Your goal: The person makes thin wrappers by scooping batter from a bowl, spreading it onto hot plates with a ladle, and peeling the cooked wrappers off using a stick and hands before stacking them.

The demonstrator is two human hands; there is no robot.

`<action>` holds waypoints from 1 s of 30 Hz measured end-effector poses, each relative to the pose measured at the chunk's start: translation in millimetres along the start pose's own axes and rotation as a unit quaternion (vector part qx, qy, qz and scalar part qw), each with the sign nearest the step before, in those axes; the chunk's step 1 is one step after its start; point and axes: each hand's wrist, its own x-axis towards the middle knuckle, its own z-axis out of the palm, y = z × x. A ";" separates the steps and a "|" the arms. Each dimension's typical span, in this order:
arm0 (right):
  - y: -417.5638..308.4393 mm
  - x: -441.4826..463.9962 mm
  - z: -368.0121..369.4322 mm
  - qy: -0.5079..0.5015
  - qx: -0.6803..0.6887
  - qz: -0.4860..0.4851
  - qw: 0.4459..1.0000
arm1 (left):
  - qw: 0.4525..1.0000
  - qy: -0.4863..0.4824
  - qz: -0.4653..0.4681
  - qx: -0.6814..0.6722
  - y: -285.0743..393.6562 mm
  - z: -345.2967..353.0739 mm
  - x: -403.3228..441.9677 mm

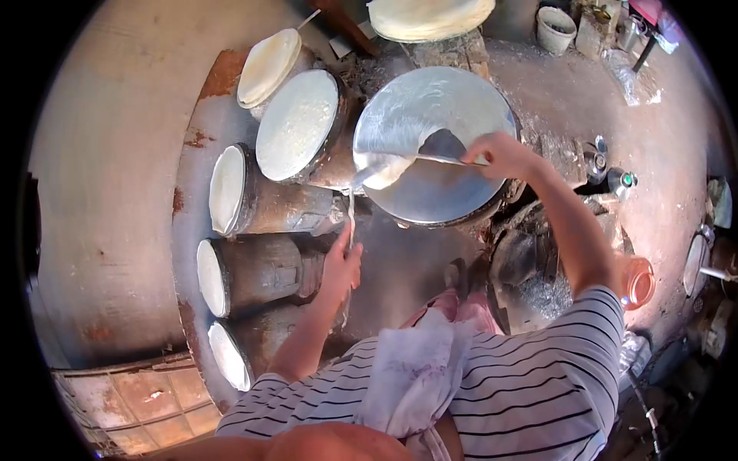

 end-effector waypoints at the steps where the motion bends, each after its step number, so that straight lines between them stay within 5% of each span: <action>1: -11.8 -26.8 -7.0 -0.009 0.012 0.038 0.999 | 1.000 -0.026 -0.009 -0.002 1.5 -2.1 -13.8; 3: -2.5 -57.7 -16.3 -0.012 0.022 0.071 0.997 | 0.999 -0.045 0.015 0.023 -5.6 -9.3 -9.4; 6: -2.4 -48.2 26.8 0.180 -0.022 0.020 0.983 | 0.998 -0.063 0.005 -0.014 -8.6 -3.1 -4.4; 7: -21.5 -50.7 36.0 0.113 -0.017 0.098 0.989 | 0.998 -0.064 0.005 -0.016 -12.7 -0.4 -3.1; 10: -44.1 -93.1 65.2 0.127 -0.152 0.006 0.980 | 0.994 -0.094 0.047 -0.022 -15.3 -21.4 -10.3; 12: -76.3 -144.8 91.4 0.179 -0.214 0.040 0.960 | 0.989 -0.106 0.080 -0.068 5.5 -57.9 -29.0; 14: -109.0 -132.5 165.2 0.348 0.071 0.159 0.921 | 0.977 -0.053 0.184 -0.098 23.5 -96.4 -28.0; 15: -155.7 -96.2 189.4 0.306 0.251 0.244 0.885 | 0.968 -0.068 0.204 -0.131 30.3 -107.1 -26.6; 17: -166.2 -7.2 273.9 0.329 0.457 0.186 0.805 | 0.938 -0.102 0.263 -0.203 36.3 -125.4 -20.1; 21: -142.2 109.8 382.6 0.429 0.497 0.182 0.732 | 0.925 -0.141 0.284 -0.210 16.9 -160.7 -21.9; 23: -167.3 101.1 397.0 0.507 0.504 0.211 0.667 | 0.915 -0.165 0.300 -0.215 8.3 -180.3 -21.7; 30: -153.8 27.2 391.4 0.591 0.444 0.223 0.636 | 0.917 -0.197 0.273 -0.215 -2.7 -210.6 -16.9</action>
